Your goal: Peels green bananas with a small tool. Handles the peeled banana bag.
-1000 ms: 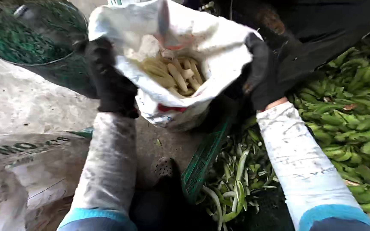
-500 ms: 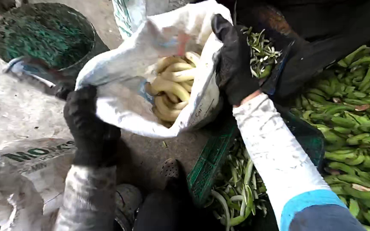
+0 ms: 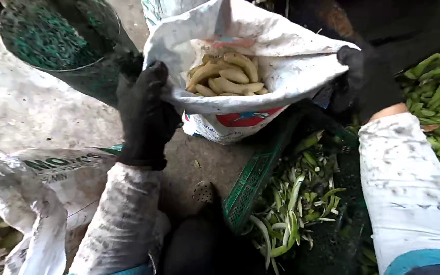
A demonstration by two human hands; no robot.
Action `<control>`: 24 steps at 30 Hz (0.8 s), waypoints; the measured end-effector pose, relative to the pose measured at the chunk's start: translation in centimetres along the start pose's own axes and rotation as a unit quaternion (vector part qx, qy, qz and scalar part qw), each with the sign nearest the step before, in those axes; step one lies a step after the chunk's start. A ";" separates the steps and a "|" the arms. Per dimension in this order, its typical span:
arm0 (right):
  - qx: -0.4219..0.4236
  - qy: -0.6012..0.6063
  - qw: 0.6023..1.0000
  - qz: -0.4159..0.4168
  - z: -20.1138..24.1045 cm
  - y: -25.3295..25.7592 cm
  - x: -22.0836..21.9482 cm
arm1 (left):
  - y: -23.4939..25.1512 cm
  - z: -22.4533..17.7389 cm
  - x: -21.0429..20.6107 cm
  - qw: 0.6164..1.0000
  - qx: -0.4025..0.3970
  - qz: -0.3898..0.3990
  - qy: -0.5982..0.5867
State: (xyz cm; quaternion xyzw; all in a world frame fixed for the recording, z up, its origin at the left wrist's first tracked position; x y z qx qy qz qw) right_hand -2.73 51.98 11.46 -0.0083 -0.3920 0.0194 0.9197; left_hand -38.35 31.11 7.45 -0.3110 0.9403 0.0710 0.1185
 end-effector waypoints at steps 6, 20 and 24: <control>0.035 -0.282 0.950 0.127 5.7 -1.5 2.0 | 1.3 -4.4 3.3 0.951 -0.012 0.045 0.306; 0.109 -0.373 0.921 0.024 13.1 4.2 -5.0 | 12.0 -7.3 -6.4 0.772 -0.012 0.128 0.623; 0.212 -0.167 0.962 -0.038 14.6 0.0 -3.0 | 13.8 -6.1 -5.8 0.738 -0.121 0.134 0.651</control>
Point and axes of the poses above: each hand's wrist, its own y-axis towards the middle knuckle, its own x-axis out of the back of the hand, z = x × y, the point moved 5 cm from there along y, towards the middle knuckle, and after that the axes turned 5 degrees about y, right-handed, at the moved point
